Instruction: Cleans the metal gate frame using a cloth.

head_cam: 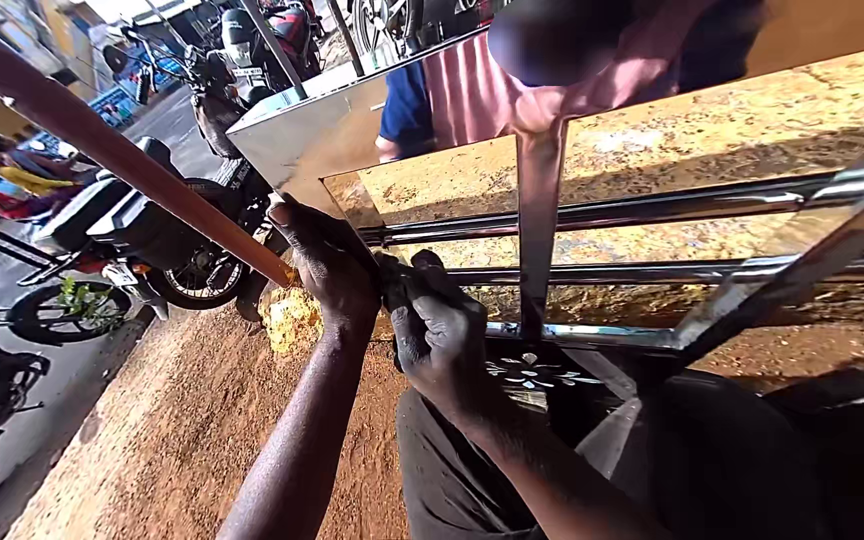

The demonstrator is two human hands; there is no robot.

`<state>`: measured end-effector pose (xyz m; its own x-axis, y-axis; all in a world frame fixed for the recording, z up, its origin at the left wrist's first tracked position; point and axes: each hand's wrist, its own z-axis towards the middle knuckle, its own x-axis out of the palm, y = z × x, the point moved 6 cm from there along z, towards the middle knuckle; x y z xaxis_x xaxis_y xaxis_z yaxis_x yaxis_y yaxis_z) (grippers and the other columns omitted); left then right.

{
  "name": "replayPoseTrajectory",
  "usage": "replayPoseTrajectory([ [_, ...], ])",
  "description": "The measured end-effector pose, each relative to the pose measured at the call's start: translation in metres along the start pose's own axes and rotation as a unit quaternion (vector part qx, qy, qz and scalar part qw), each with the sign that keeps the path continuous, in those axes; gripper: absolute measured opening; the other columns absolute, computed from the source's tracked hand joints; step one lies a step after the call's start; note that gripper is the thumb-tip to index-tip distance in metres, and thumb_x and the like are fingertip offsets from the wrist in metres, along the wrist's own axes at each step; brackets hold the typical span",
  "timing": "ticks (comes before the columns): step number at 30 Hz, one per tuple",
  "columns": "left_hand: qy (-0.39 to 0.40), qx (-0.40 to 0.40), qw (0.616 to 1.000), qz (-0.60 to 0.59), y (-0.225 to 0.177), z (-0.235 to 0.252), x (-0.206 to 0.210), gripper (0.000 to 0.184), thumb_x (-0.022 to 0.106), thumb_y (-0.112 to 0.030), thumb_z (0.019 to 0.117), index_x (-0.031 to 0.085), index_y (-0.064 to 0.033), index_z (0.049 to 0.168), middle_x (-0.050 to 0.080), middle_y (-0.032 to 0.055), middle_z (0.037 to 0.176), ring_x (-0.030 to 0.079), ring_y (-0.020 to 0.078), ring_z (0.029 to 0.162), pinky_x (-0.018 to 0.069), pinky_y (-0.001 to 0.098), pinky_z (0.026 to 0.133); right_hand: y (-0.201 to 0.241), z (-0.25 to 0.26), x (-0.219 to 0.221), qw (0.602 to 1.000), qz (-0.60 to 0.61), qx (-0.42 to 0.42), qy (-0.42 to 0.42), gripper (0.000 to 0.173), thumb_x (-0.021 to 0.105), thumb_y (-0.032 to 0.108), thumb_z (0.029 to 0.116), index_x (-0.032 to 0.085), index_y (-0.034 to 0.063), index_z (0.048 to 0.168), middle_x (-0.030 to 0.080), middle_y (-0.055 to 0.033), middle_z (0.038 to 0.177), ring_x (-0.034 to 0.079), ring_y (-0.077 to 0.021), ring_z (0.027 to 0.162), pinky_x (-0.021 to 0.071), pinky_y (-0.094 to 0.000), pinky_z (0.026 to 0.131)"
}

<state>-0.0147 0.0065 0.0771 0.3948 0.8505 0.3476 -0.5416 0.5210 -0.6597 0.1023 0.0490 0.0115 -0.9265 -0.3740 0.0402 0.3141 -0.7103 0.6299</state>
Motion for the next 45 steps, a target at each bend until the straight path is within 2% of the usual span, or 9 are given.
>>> replayPoseTrajectory([
  [7,0.006,-0.021,1.000,-0.012,0.000,0.001,0.001,0.047,0.018,-0.037,0.1117,0.052,-0.0253,0.081,0.052,-0.0164,0.062,0.054,-0.0086,0.058,0.0482,0.0109,0.057,0.009,0.020,0.000,0.999,-0.022,-0.020,0.012,0.020,0.060,0.009,0.0916,0.077,0.0004,0.098,0.068,-0.0079,0.081,0.065,-0.0131,0.075,0.0535,-0.0251,0.063],
  [12,0.029,-0.038,0.999,-0.003,0.006,0.003,-0.004,0.045,0.018,-0.047,0.1099,0.055,-0.0236,0.097,0.059,-0.0142,0.073,0.060,-0.0051,0.071,0.0534,0.0168,0.069,-0.008,-0.012,-0.003,0.998,-0.052,0.006,0.032,0.026,0.060,0.011,0.0906,0.079,0.0033,0.107,0.077,-0.0102,0.108,0.073,-0.0122,0.101,0.0599,-0.0267,0.086],
  [16,0.045,-0.055,0.997,0.023,0.007,-0.002,-0.010,0.055,0.023,-0.062,0.1052,0.052,-0.0249,0.077,0.048,-0.0110,0.056,0.049,-0.0014,0.048,0.0453,0.0177,0.046,0.009,0.022,0.002,0.998,-0.057,-0.023,0.014,0.021,0.057,0.014,0.0910,0.074,0.0049,0.084,0.069,-0.0052,0.078,0.065,-0.0088,0.070,0.0531,-0.0237,0.060],
  [21,0.049,-0.080,0.995,0.021,0.018,0.004,-0.012,0.060,0.032,-0.075,0.0964,0.054,-0.0223,0.076,0.047,-0.0088,0.057,0.046,0.0022,0.045,0.0430,0.0218,0.042,-0.001,-0.018,-0.002,0.992,-0.092,0.024,0.077,0.038,0.059,0.020,0.0911,0.075,-0.0062,0.112,0.075,-0.0216,0.109,0.074,-0.0240,0.101,0.0585,-0.0323,0.091],
  [27,0.029,-0.109,0.994,0.007,0.026,0.003,-0.009,0.065,0.038,-0.078,0.0934,0.055,-0.0195,0.071,0.046,-0.0075,0.052,0.045,0.0023,0.042,0.0409,0.0213,0.040,0.000,-0.026,-0.039,0.949,-0.063,0.089,0.297,0.022,0.064,0.004,0.0832,0.079,-0.0014,0.098,0.076,-0.0176,0.082,0.074,-0.0314,0.075,0.0589,-0.0511,0.071],
  [32,0.044,-0.122,0.992,-0.003,0.030,0.001,-0.009,0.062,0.040,-0.077,0.0932,0.057,-0.0197,0.077,0.048,-0.0064,0.054,0.046,0.0033,0.041,0.0415,0.0216,0.039,-0.040,-0.084,-0.033,0.882,-0.041,0.213,0.418,0.035,0.070,0.007,0.0836,0.074,-0.0007,0.117,0.070,-0.0255,0.116,0.069,-0.0380,0.104,0.0546,-0.0533,0.093],
  [36,0.075,-0.125,0.989,0.023,0.031,-0.002,-0.011,0.062,0.031,-0.077,0.0952,0.054,-0.0231,0.077,0.044,-0.0058,0.053,0.042,0.0050,0.039,0.0381,0.0238,0.035,-0.080,-0.136,-0.041,0.759,-0.149,0.321,0.547,0.052,0.072,0.018,0.0823,0.066,0.0061,0.132,0.058,-0.0266,0.138,0.059,-0.0471,0.122,0.0472,-0.0643,0.100],
  [41,0.091,-0.100,0.990,-0.028,0.028,-0.002,-0.008,0.056,0.031,-0.069,0.1004,0.055,-0.0244,0.078,0.045,-0.0075,0.053,0.043,0.0028,0.038,0.0397,0.0213,0.035,-0.088,-0.124,-0.056,0.886,0.123,0.305,0.326,0.017,0.068,0.011,0.0897,0.076,-0.0013,0.098,0.077,-0.0082,0.093,0.072,-0.0103,0.085,0.0606,-0.0308,0.080],
  [45,0.087,-0.111,0.990,-0.021,0.026,-0.001,-0.006,0.059,0.029,-0.071,0.1001,0.053,-0.0223,0.075,0.044,-0.0057,0.049,0.043,0.0054,0.035,0.0400,0.0236,0.033,-0.094,-0.123,-0.062,0.867,-0.077,0.365,0.331,0.048,0.080,0.012,0.0781,0.071,0.0023,0.125,0.074,-0.0145,0.115,0.072,-0.0268,0.099,0.0563,-0.0452,0.092],
])
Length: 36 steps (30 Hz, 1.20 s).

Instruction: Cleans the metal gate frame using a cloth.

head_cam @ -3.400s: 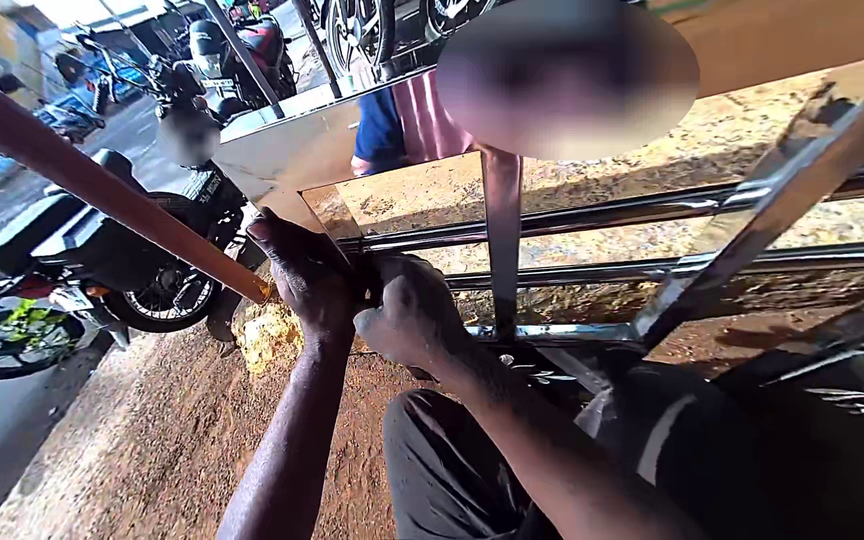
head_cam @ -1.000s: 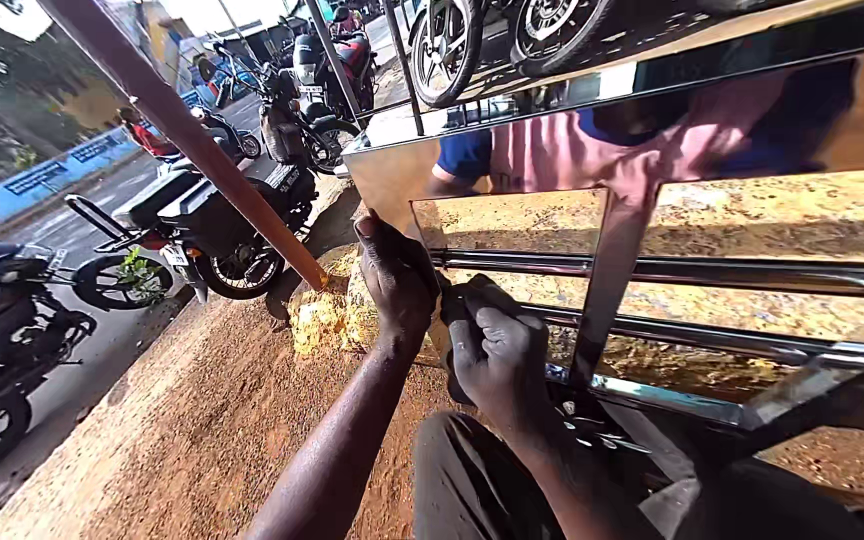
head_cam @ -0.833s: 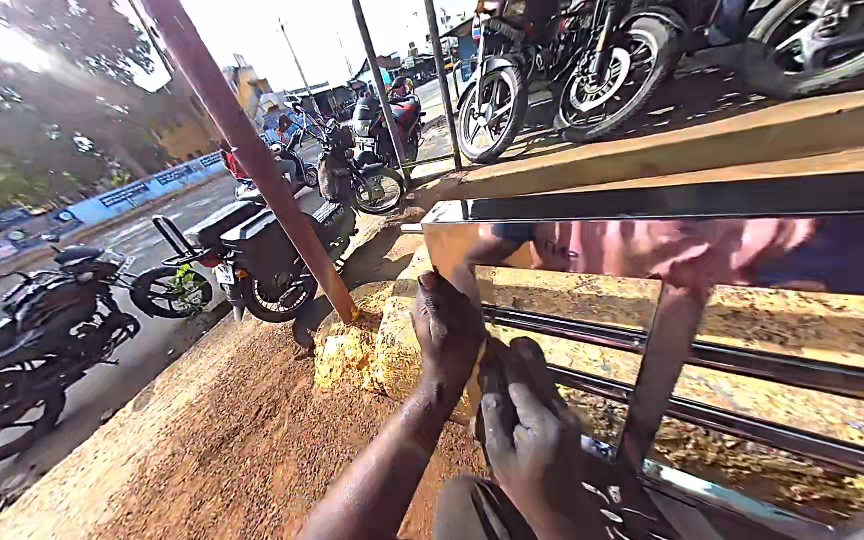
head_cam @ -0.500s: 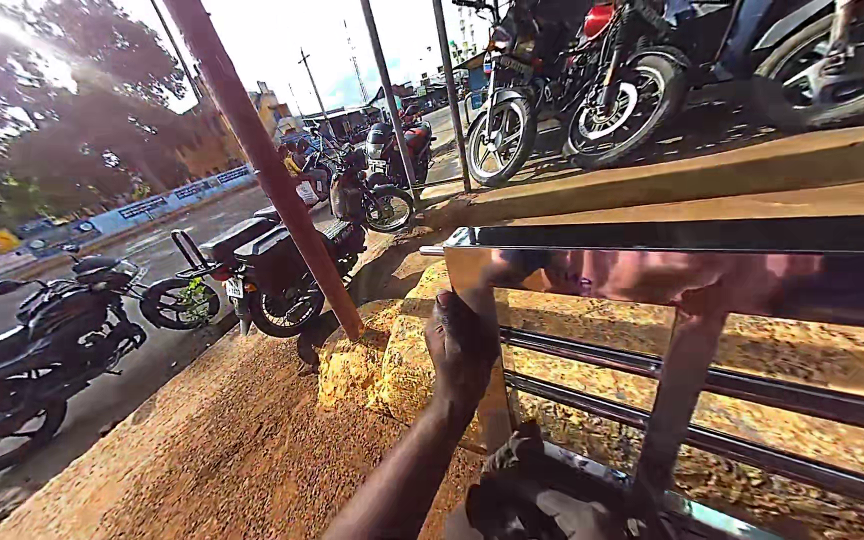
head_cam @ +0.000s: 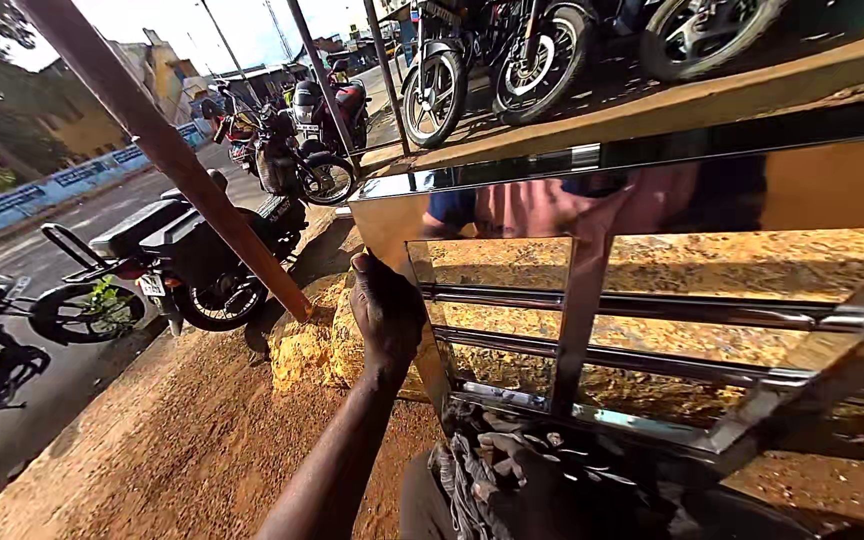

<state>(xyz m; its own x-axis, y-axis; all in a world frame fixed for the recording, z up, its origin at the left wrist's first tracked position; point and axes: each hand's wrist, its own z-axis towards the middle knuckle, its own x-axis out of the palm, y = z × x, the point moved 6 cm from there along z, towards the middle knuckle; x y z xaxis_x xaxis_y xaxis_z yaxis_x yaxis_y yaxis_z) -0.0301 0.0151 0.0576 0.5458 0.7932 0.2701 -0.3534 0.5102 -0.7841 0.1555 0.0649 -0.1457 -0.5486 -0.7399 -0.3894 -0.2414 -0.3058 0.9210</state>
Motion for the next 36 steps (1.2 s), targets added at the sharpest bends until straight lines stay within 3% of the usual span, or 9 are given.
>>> replayPoseTrajectory([
  [4,-0.010,-0.025,1.000,0.009,0.001,0.001,-0.001,0.063,0.028,-0.073,0.0987,0.051,-0.0205,0.073,0.041,-0.0033,0.046,0.039,0.0077,0.031,0.0354,0.0257,0.029,-0.016,0.001,0.015,0.975,-0.141,0.124,0.116,0.069,0.077,0.035,0.0825,0.058,-0.0003,0.138,0.064,-0.0254,0.130,0.059,-0.0403,0.123,0.0434,-0.0567,0.107],
  [7,-0.009,-0.021,1.000,-0.008,-0.001,0.001,0.001,0.061,0.029,-0.071,0.0995,0.051,-0.0208,0.072,0.042,-0.0045,0.046,0.040,0.0060,0.031,0.0372,0.0237,0.029,-0.022,0.000,0.008,0.948,-0.144,0.199,0.203,0.073,0.081,0.034,0.0845,0.055,-0.0016,0.142,0.060,-0.0275,0.136,0.055,-0.0415,0.129,0.0418,-0.0574,0.109],
  [9,-0.012,-0.022,1.000,-0.013,-0.001,0.001,0.001,0.061,0.031,-0.072,0.0986,0.051,-0.0209,0.071,0.042,-0.0045,0.046,0.041,0.0061,0.031,0.0375,0.0239,0.030,-0.021,0.000,0.001,0.945,-0.112,0.207,0.226,0.057,0.083,0.026,0.0833,0.064,-0.0041,0.128,0.064,-0.0291,0.124,0.061,-0.0416,0.117,0.0465,-0.0594,0.100],
  [11,-0.010,-0.019,1.000,-0.021,-0.001,0.001,0.001,0.060,0.032,-0.071,0.0989,0.051,-0.0207,0.073,0.042,-0.0042,0.045,0.040,0.0061,0.031,0.0376,0.0235,0.029,-0.009,0.000,-0.004,0.960,-0.036,0.161,0.226,0.040,0.082,0.023,0.0825,0.071,-0.0044,0.110,0.070,-0.0214,0.099,0.067,-0.0313,0.089,0.0543,-0.0520,0.081],
  [14,-0.010,-0.023,0.999,-0.022,-0.002,0.000,0.002,0.062,0.029,-0.070,0.0998,0.050,-0.0195,0.072,0.041,-0.0035,0.044,0.040,0.0070,0.030,0.0369,0.0240,0.029,0.050,-0.004,-0.028,0.974,0.200,-0.019,0.106,0.014,0.079,0.016,0.0823,0.073,0.0066,0.090,0.070,0.0035,0.078,0.065,-0.0036,0.067,0.0566,-0.0245,0.063],
  [17,-0.014,-0.021,1.000,-0.004,-0.002,-0.001,0.000,0.063,0.027,-0.070,0.1006,0.050,-0.0202,0.070,0.042,-0.0034,0.045,0.040,0.0072,0.031,0.0372,0.0242,0.030,0.114,0.001,-0.061,0.920,0.317,-0.218,-0.070,0.010,0.076,0.015,0.0892,0.072,0.0073,0.095,0.073,0.0031,0.084,0.069,-0.0042,0.075,0.0604,-0.0240,0.069],
  [23,-0.007,0.006,1.000,0.006,-0.003,-0.001,0.000,0.062,0.023,-0.066,0.1030,0.049,-0.0199,0.071,0.043,-0.0039,0.047,0.043,0.0077,0.033,0.0400,0.0250,0.032,0.153,0.034,-0.055,0.881,0.182,-0.274,-0.341,0.010,0.070,0.013,0.0848,0.074,0.0066,0.091,0.073,0.0037,0.085,0.069,0.0036,0.079,0.0587,-0.0145,0.073],
  [27,-0.003,0.034,0.999,0.000,-0.005,0.000,0.000,0.058,0.023,-0.062,0.1053,0.051,-0.0216,0.075,0.046,-0.0062,0.051,0.046,0.0057,0.038,0.0448,0.0237,0.038,0.162,0.047,-0.028,0.878,0.100,-0.328,-0.334,0.020,0.061,0.017,0.0959,0.078,0.0061,0.097,0.074,-0.0029,0.100,0.069,-0.0051,0.098,0.0582,-0.0222,0.085],
  [36,-0.048,0.040,0.998,0.006,-0.008,0.002,0.004,0.053,0.023,-0.055,0.1079,0.053,-0.0250,0.077,0.049,-0.0116,0.054,0.052,-0.0003,0.047,0.0487,0.0190,0.047,0.140,0.035,-0.018,0.893,-0.009,-0.315,-0.320,0.021,0.061,0.009,0.0853,0.079,0.0045,0.096,0.076,-0.0073,0.096,0.073,-0.0103,0.088,0.0595,-0.0233,0.077],
])
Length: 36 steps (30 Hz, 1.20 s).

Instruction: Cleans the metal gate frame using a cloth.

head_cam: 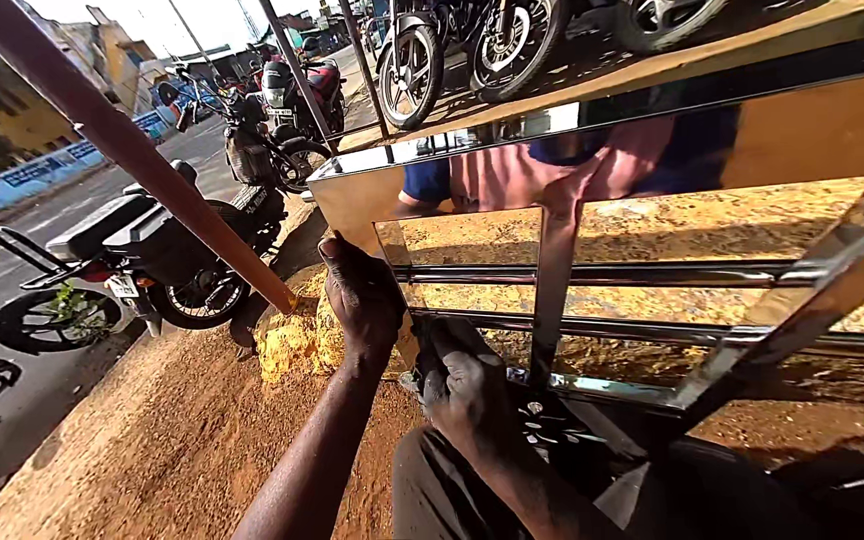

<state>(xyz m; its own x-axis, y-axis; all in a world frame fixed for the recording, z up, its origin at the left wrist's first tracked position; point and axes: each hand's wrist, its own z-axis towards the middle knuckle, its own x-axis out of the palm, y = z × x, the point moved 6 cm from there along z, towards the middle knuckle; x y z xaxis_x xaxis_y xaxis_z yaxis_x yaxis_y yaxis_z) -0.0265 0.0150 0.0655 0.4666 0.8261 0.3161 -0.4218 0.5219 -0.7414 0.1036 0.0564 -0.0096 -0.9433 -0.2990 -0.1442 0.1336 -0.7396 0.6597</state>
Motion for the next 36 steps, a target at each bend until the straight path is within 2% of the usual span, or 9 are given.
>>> replayPoseTrajectory([
  [5,0.015,-0.023,0.999,-0.027,0.002,-0.001,0.002,0.057,0.018,-0.053,0.1087,0.048,-0.0214,0.072,0.045,-0.0076,0.046,0.046,0.0039,0.035,0.0436,0.0220,0.034,0.009,0.022,-0.001,0.999,0.047,-0.009,-0.018,0.018,0.062,0.010,0.0879,0.078,0.0046,0.095,0.072,-0.0036,0.093,0.068,-0.0054,0.084,0.0566,-0.0200,0.070],
  [8,0.024,-0.029,0.999,-0.009,0.000,-0.003,0.000,0.057,0.021,-0.058,0.1072,0.049,-0.0220,0.073,0.043,-0.0076,0.048,0.044,0.0033,0.036,0.0414,0.0208,0.035,0.001,0.012,0.003,0.998,0.065,0.009,0.006,0.025,0.060,0.014,0.0929,0.079,0.0061,0.108,0.073,-0.0017,0.091,0.068,-0.0056,0.082,0.0573,-0.0237,0.070],
  [10,0.014,-0.005,1.000,-0.015,-0.003,-0.001,0.001,0.053,0.021,-0.053,0.1084,0.051,-0.0232,0.076,0.045,-0.0100,0.049,0.047,0.0009,0.039,0.0437,0.0184,0.038,-0.002,0.005,0.001,0.997,0.076,0.011,0.007,0.022,0.060,0.012,0.0911,0.079,0.0054,0.099,0.076,-0.0021,0.090,0.071,-0.0031,0.082,0.0591,-0.0202,0.073],
  [14,0.018,0.004,0.999,-0.033,0.000,0.000,0.002,0.051,0.018,-0.049,0.1099,0.049,-0.0216,0.079,0.045,-0.0093,0.049,0.047,0.0021,0.038,0.0442,0.0201,0.037,0.007,0.022,-0.002,0.998,0.063,0.003,-0.005,0.023,0.061,0.015,0.0935,0.079,0.0054,0.105,0.064,0.0026,0.076,0.058,-0.0005,0.065,0.0492,-0.0161,0.057],
  [19,0.012,0.033,0.999,-0.011,-0.005,-0.002,-0.002,0.046,0.026,-0.052,0.1084,0.053,-0.0254,0.083,0.048,-0.0140,0.054,0.050,-0.0030,0.046,0.0464,0.0153,0.045,0.004,0.010,-0.001,0.992,0.129,0.016,0.002,0.021,0.060,0.011,0.0951,0.079,0.0037,0.103,0.077,-0.0009,0.089,0.070,0.0013,0.082,0.0583,-0.0153,0.074],
  [23,0.013,0.018,1.000,-0.016,-0.003,-0.002,-0.002,0.053,0.021,-0.051,0.1091,0.049,-0.0230,0.074,0.046,-0.0110,0.049,0.048,0.0004,0.039,0.0448,0.0188,0.039,0.008,0.022,-0.001,0.991,0.124,0.040,-0.005,0.020,0.061,0.010,0.0936,0.079,0.0032,0.101,0.063,0.0037,0.072,0.057,0.0021,0.063,0.0475,-0.0136,0.057],
  [30,0.029,0.028,0.999,-0.010,-0.007,-0.004,0.000,0.053,0.022,-0.052,0.1088,0.050,-0.0225,0.074,0.045,-0.0108,0.049,0.046,-0.0007,0.039,0.0428,0.0166,0.038,0.005,0.007,-0.001,0.993,0.115,0.033,0.000,0.020,0.061,0.011,0.0946,0.079,0.0048,0.099,0.075,0.0000,0.084,0.069,0.0005,0.075,0.0577,-0.0167,0.068],
  [33,0.012,0.031,0.999,-0.004,-0.002,0.000,-0.001,0.051,0.020,-0.049,0.1095,0.050,-0.0238,0.077,0.047,-0.0120,0.053,0.049,-0.0015,0.045,0.0464,0.0172,0.045,0.010,0.024,-0.001,0.994,0.109,0.024,-0.009,0.022,0.061,0.009,0.0935,0.079,0.0036,0.104,0.066,0.0018,0.074,0.058,0.0007,0.064,0.0480,-0.0145,0.058],
  [36,0.018,0.038,0.999,-0.010,-0.004,0.001,0.001,0.050,0.021,-0.050,0.1092,0.050,-0.0241,0.078,0.046,-0.0128,0.053,0.049,-0.0020,0.046,0.0462,0.0160,0.046,0.002,0.009,0.002,0.995,0.102,0.013,-0.003,0.024,0.059,0.011,0.0954,0.078,0.0036,0.107,0.074,-0.0014,0.086,0.068,-0.0005,0.077,0.0566,-0.0162,0.070],
])
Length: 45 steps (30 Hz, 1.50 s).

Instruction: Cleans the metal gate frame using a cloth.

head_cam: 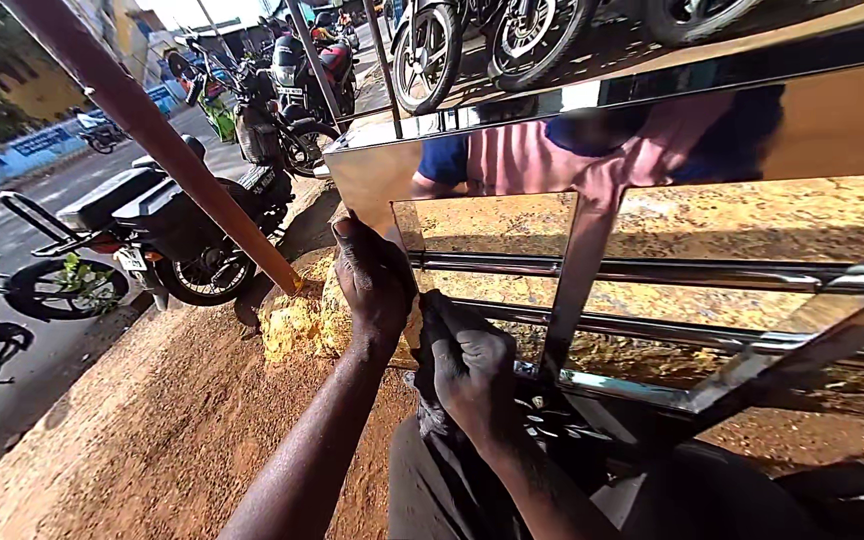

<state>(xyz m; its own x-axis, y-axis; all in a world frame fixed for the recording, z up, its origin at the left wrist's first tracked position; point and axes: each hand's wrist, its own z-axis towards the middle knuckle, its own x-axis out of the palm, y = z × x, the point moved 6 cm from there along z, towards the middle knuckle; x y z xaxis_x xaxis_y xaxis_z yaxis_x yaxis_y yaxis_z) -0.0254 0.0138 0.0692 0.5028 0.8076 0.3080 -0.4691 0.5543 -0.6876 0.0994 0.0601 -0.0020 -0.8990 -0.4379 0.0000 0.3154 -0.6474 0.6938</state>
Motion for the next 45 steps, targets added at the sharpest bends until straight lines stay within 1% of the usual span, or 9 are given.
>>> replayPoseTrajectory([
  [6,-0.004,-0.005,1.000,-0.007,0.001,-0.002,-0.001,0.046,0.021,-0.047,0.1100,0.053,-0.0241,0.086,0.049,-0.0129,0.056,0.051,-0.0019,0.047,0.0478,0.0168,0.046,0.003,0.017,0.000,1.000,-0.027,0.011,0.001,0.021,0.059,0.011,0.0959,0.078,0.0050,0.102,0.066,0.0014,0.074,0.060,-0.0010,0.066,0.0499,-0.0159,0.060],
  [12,-0.010,-0.001,1.000,-0.005,-0.003,-0.004,-0.001,0.048,0.022,-0.048,0.1098,0.052,-0.0254,0.080,0.049,-0.0139,0.055,0.051,-0.0031,0.047,0.0473,0.0154,0.047,-0.008,-0.003,-0.003,0.997,0.025,0.063,0.025,0.023,0.061,0.010,0.0949,0.078,0.0056,0.108,0.075,0.0011,0.085,0.068,0.0024,0.075,0.0567,-0.0147,0.071],
  [25,0.002,0.004,1.000,-0.019,-0.002,-0.005,-0.004,0.050,0.021,-0.047,0.1102,0.051,-0.0247,0.078,0.047,-0.0124,0.053,0.049,-0.0009,0.044,0.0466,0.0179,0.044,0.008,0.013,0.000,0.999,0.008,-0.043,0.001,0.022,0.060,0.008,0.0927,0.077,0.0001,0.105,0.064,-0.0009,0.073,0.058,-0.0014,0.064,0.0490,-0.0148,0.059],
  [29,-0.009,0.022,1.000,-0.003,-0.004,-0.003,-0.002,0.049,0.022,-0.045,0.1106,0.050,-0.0250,0.076,0.047,-0.0141,0.052,0.049,-0.0033,0.044,0.0450,0.0148,0.044,-0.006,-0.009,0.000,0.998,0.023,-0.050,-0.006,0.022,0.059,0.006,0.0926,0.077,-0.0005,0.102,0.076,-0.0061,0.089,0.070,-0.0022,0.081,0.0581,-0.0167,0.074],
  [32,-0.002,0.011,1.000,-0.001,-0.004,-0.004,-0.001,0.045,0.020,-0.043,0.1109,0.053,-0.0255,0.085,0.049,-0.0154,0.056,0.051,-0.0053,0.048,0.0464,0.0131,0.048,-0.001,-0.001,-0.001,0.998,0.028,-0.048,-0.003,0.020,0.061,0.007,0.0925,0.077,0.0010,0.102,0.073,-0.0035,0.084,0.068,-0.0001,0.076,0.0564,-0.0144,0.071],
  [34,0.000,0.000,1.000,-0.029,-0.003,-0.004,0.001,0.051,0.018,-0.044,0.1111,0.050,-0.0219,0.078,0.046,-0.0112,0.049,0.047,-0.0009,0.038,0.0434,0.0166,0.037,0.005,0.010,0.000,0.998,0.039,-0.053,0.002,0.019,0.061,0.007,0.0945,0.076,0.0012,0.104,0.065,-0.0010,0.076,0.060,-0.0007,0.066,0.0512,-0.0148,0.061],
  [38,-0.019,0.012,1.000,-0.002,-0.005,-0.004,-0.002,0.048,0.022,-0.044,0.1106,0.052,-0.0251,0.080,0.048,-0.0146,0.054,0.050,-0.0041,0.046,0.0460,0.0138,0.046,-0.005,-0.006,0.000,0.997,0.058,-0.042,0.003,0.021,0.059,0.005,0.0920,0.077,-0.0019,0.102,0.076,-0.0060,0.091,0.070,-0.0008,0.084,0.0582,-0.0159,0.077],
  [43,-0.007,0.001,1.000,0.001,-0.005,-0.006,-0.002,0.047,0.020,-0.045,0.1106,0.052,-0.0255,0.082,0.048,-0.0140,0.055,0.050,-0.0031,0.045,0.0458,0.0151,0.044,0.005,0.010,0.000,0.998,0.041,-0.050,0.001,0.020,0.060,0.005,0.0921,0.076,-0.0014,0.102,0.066,-0.0023,0.075,0.060,-0.0006,0.067,0.0507,-0.0135,0.063],
  [45,-0.006,0.012,1.000,-0.001,-0.005,-0.004,-0.004,0.048,0.021,-0.046,0.1104,0.052,-0.0251,0.080,0.048,-0.0138,0.054,0.050,-0.0031,0.045,0.0458,0.0150,0.045,0.003,0.003,0.001,0.998,0.043,-0.048,0.004,0.021,0.060,0.006,0.0948,0.076,-0.0014,0.104,0.071,-0.0036,0.081,0.065,-0.0015,0.073,0.0549,-0.0156,0.068],
])
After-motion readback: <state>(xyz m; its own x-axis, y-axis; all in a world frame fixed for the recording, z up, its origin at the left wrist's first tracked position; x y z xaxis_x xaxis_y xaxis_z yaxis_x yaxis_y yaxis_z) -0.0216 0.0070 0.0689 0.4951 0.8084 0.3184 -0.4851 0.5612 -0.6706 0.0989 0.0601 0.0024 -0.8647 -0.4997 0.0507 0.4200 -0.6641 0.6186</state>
